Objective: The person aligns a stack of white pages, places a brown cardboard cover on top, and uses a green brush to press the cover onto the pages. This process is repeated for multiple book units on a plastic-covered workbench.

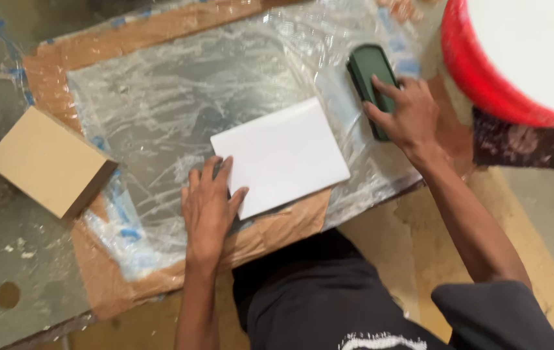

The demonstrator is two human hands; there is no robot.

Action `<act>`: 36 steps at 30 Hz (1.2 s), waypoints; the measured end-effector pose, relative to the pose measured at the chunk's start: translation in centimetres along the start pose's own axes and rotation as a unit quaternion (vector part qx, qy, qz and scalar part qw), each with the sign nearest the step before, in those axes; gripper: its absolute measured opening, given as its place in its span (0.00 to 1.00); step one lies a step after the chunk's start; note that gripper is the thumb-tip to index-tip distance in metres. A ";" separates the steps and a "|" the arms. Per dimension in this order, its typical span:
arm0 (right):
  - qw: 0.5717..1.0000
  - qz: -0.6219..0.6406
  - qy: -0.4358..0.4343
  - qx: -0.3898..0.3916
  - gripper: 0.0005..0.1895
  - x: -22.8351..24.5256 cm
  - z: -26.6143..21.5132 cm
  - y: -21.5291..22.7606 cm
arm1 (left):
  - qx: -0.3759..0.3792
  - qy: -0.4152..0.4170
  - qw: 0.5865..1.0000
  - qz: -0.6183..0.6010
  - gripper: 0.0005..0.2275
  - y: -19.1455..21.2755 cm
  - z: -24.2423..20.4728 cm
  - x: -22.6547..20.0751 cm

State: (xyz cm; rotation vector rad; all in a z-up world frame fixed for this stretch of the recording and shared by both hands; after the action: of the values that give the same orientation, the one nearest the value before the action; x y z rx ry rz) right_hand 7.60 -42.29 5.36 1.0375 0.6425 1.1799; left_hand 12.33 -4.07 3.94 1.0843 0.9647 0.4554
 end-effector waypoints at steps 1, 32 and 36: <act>1.000 -0.010 -0.006 0.000 0.25 -0.9 0.2 0.7 | -0.001 0.000 1.000 -0.002 0.29 -0.1 0.5 0.0; 0.956 -0.045 -0.182 0.226 0.44 -0.6 -1.0 5.3 | -0.073 0.026 0.992 -0.098 0.12 -1.3 1.6 2.7; 0.945 0.150 -0.188 0.223 0.50 4.1 0.5 9.9 | -0.162 0.040 0.985 -0.043 0.09 -3.9 3.8 3.6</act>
State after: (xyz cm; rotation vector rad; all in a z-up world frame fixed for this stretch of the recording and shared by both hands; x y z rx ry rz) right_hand 4.94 -38.18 14.92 1.7466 0.4629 1.0704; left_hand 16.90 -5.10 -0.62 0.7334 0.9643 0.5661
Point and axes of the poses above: each hand's wrist, its own z-axis towards the middle knuckle, its own y-axis out of the back of the hand, x = y × z, the point moved 4 cm from there along z, towards the middle knuckle, and after that the axes turned 9 degrees about -y, right-handed, at the moved point
